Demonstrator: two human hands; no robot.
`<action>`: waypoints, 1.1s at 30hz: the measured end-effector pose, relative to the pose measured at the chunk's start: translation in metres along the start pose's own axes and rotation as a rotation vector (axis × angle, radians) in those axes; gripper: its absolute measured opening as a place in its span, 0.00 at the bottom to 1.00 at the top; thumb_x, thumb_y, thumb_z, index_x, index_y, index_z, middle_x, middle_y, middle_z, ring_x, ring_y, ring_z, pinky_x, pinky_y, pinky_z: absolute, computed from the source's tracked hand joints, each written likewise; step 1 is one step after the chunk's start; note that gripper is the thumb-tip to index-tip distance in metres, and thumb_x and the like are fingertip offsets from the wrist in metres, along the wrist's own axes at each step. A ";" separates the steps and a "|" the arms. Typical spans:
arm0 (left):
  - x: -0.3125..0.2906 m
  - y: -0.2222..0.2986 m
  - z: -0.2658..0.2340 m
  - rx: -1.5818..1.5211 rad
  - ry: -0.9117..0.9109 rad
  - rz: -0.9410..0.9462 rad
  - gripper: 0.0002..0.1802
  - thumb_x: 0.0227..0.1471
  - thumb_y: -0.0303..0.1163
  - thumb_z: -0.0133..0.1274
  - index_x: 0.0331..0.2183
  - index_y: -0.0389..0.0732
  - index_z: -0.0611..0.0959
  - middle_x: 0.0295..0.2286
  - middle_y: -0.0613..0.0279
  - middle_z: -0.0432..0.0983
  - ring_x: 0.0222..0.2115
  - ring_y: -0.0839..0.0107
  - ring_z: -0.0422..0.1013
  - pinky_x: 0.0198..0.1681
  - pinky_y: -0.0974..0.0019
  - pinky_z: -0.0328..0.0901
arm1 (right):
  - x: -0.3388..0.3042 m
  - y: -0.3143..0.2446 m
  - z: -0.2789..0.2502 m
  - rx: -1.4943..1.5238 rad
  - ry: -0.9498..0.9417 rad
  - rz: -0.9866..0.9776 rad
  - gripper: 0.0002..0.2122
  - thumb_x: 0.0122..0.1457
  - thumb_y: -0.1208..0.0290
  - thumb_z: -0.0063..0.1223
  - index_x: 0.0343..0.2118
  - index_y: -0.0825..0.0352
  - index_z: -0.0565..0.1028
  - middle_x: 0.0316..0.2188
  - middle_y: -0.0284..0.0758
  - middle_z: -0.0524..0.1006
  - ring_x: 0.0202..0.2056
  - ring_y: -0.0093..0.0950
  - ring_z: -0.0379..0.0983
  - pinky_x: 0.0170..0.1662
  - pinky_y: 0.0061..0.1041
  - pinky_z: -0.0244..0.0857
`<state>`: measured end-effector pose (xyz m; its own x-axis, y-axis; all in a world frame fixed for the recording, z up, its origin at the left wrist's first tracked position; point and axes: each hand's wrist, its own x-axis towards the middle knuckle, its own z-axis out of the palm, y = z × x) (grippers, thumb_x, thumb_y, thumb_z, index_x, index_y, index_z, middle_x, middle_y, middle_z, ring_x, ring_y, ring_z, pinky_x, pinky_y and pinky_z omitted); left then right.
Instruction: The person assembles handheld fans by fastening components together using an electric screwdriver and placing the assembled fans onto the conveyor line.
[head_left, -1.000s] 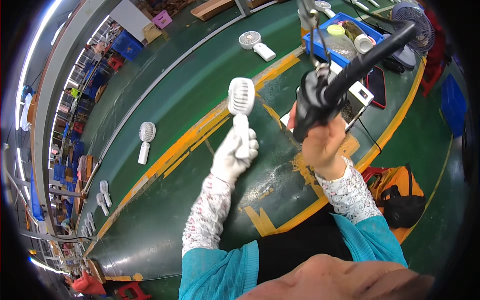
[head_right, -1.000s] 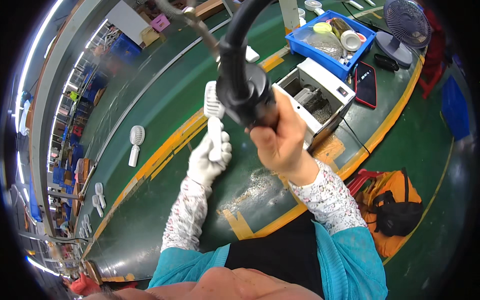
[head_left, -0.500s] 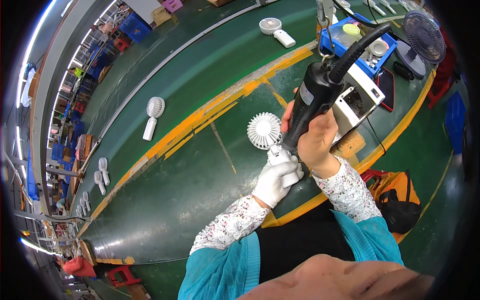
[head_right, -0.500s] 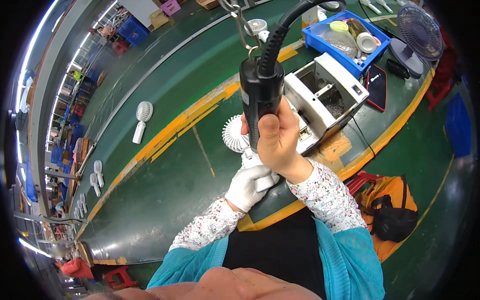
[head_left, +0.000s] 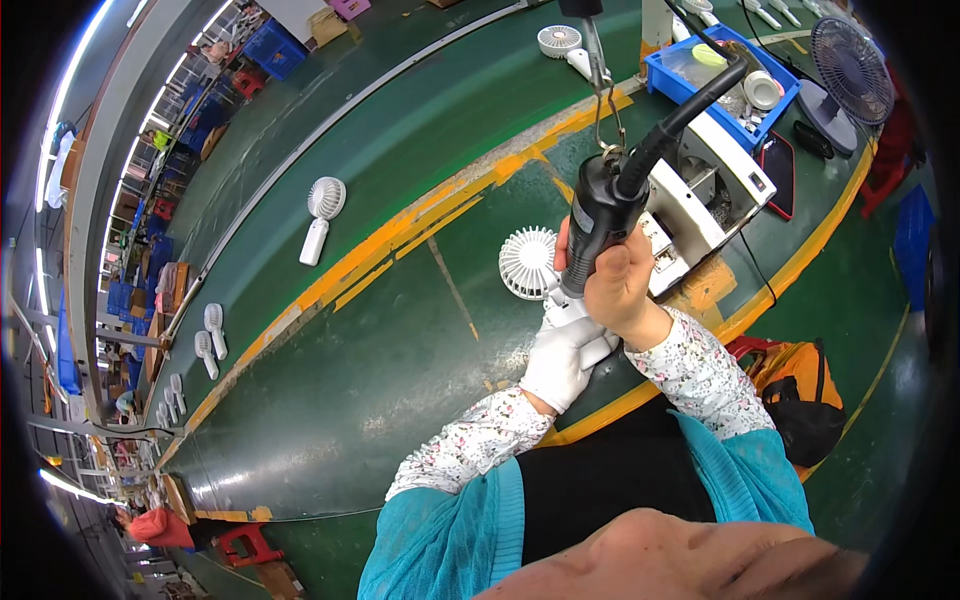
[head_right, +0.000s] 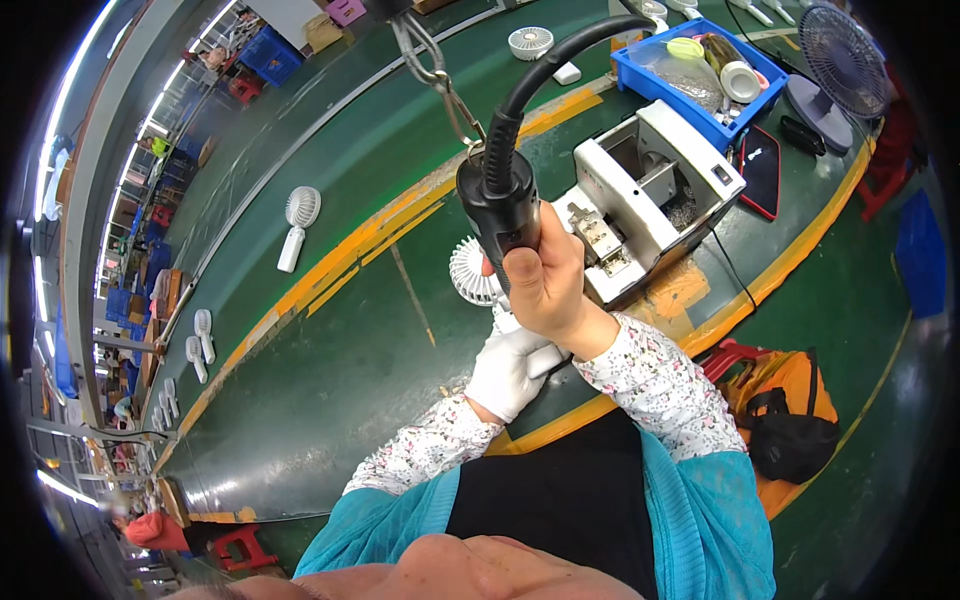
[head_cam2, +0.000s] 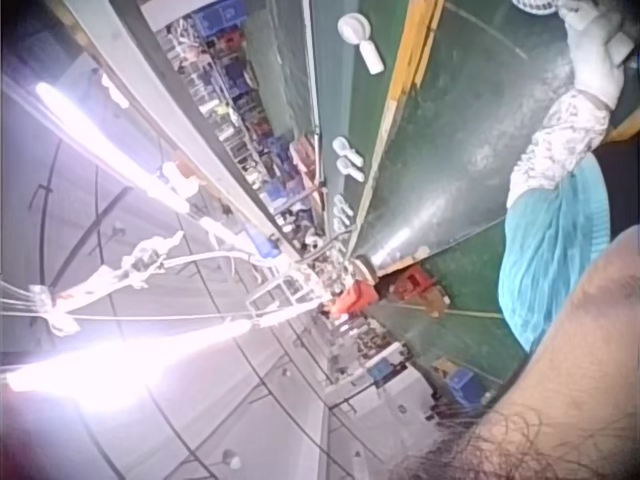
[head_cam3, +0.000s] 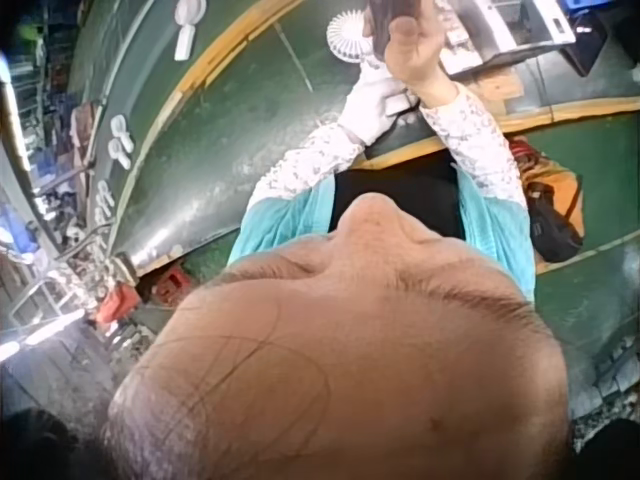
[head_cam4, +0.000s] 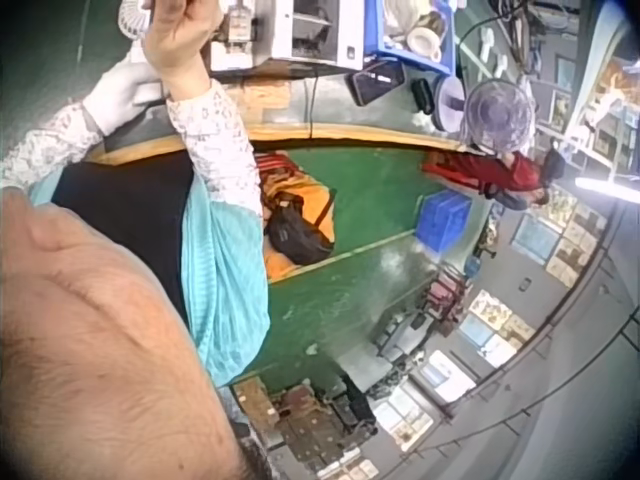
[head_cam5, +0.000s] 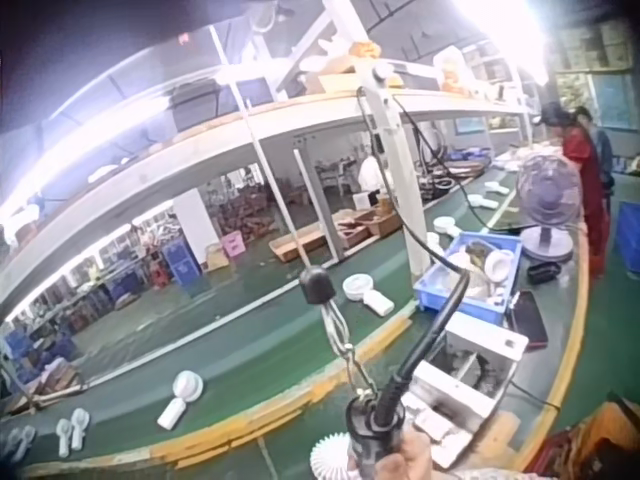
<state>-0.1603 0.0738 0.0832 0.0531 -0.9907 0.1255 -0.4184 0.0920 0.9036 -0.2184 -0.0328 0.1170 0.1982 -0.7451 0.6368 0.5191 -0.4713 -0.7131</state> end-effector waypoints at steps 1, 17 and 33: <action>0.000 0.000 0.001 -0.154 0.037 -0.026 0.09 0.46 0.18 0.50 0.34 0.35 0.73 0.27 0.60 0.72 0.27 0.68 0.71 0.33 0.67 0.67 | 0.000 0.000 -0.002 0.002 -0.006 0.001 0.29 0.58 0.44 0.38 0.39 0.73 0.67 0.19 0.31 0.72 0.20 0.17 0.66 0.23 0.16 0.60; 0.006 -0.013 -0.005 -1.704 0.017 -0.690 0.09 0.47 0.19 0.48 0.34 0.37 0.73 0.26 0.59 0.69 0.27 0.67 0.67 0.34 0.66 0.65 | 0.026 -0.016 -0.035 -0.424 0.029 -0.314 0.29 0.58 0.52 0.45 0.47 0.80 0.63 0.23 0.38 0.74 0.24 0.28 0.73 0.27 0.22 0.66; 0.005 -0.007 0.009 -1.508 0.044 -0.703 0.13 0.50 0.24 0.48 0.40 0.33 0.72 0.35 0.56 0.73 0.34 0.65 0.73 0.38 0.64 0.69 | 0.007 -0.027 0.008 0.098 0.020 0.123 0.37 0.53 0.36 0.37 0.47 0.73 0.60 0.24 0.38 0.70 0.21 0.23 0.68 0.25 0.19 0.62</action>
<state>-0.1651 0.0674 0.0735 -0.1261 -0.8774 -0.4630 0.8887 -0.3073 0.3402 -0.2244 -0.0211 0.1433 0.2496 -0.8040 0.5397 0.5709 -0.3280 -0.7526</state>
